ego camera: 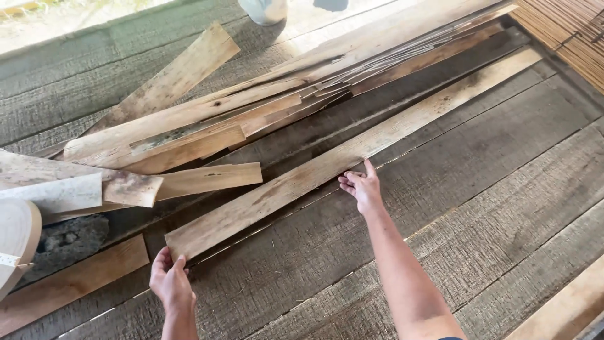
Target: Sorting through thin wood strips on a workbench and cutting a specific piece using a utility knife.
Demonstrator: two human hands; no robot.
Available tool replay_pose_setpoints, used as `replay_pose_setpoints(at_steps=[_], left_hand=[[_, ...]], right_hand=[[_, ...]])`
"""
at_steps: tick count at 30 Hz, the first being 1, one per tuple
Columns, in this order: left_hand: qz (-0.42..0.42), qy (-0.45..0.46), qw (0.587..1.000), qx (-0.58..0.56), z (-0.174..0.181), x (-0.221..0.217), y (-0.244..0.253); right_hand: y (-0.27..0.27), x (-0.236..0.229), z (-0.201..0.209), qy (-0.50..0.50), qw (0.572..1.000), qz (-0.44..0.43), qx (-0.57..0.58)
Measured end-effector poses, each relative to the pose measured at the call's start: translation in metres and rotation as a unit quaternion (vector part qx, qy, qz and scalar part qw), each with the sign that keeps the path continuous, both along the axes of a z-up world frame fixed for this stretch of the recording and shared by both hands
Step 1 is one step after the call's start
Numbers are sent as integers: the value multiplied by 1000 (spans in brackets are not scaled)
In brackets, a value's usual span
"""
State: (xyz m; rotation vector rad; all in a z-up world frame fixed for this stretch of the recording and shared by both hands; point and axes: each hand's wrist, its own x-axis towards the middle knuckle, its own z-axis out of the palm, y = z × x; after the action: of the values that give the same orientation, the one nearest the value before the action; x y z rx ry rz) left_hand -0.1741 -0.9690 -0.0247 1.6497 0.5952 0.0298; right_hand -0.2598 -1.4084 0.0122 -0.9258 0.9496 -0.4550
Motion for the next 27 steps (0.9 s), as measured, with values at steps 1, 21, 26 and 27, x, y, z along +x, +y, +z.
replay_pose_setpoints(at_steps=[1,21,26,27], left_hand=[[-8,-4,999,34,-1,5,-1],[-78,-116,939,314,-16,18,-14],[-54,-201,873,442,-97,30,5],[-46,-196,871,447,-99,33,1]], right_hand=[[-1,2,3,21,1000,16,-6],[-2,17,37,260,910,224,-232],[-29,23,-21,223,914,203,-270],[-32,21,-21,218,913,213,-269]])
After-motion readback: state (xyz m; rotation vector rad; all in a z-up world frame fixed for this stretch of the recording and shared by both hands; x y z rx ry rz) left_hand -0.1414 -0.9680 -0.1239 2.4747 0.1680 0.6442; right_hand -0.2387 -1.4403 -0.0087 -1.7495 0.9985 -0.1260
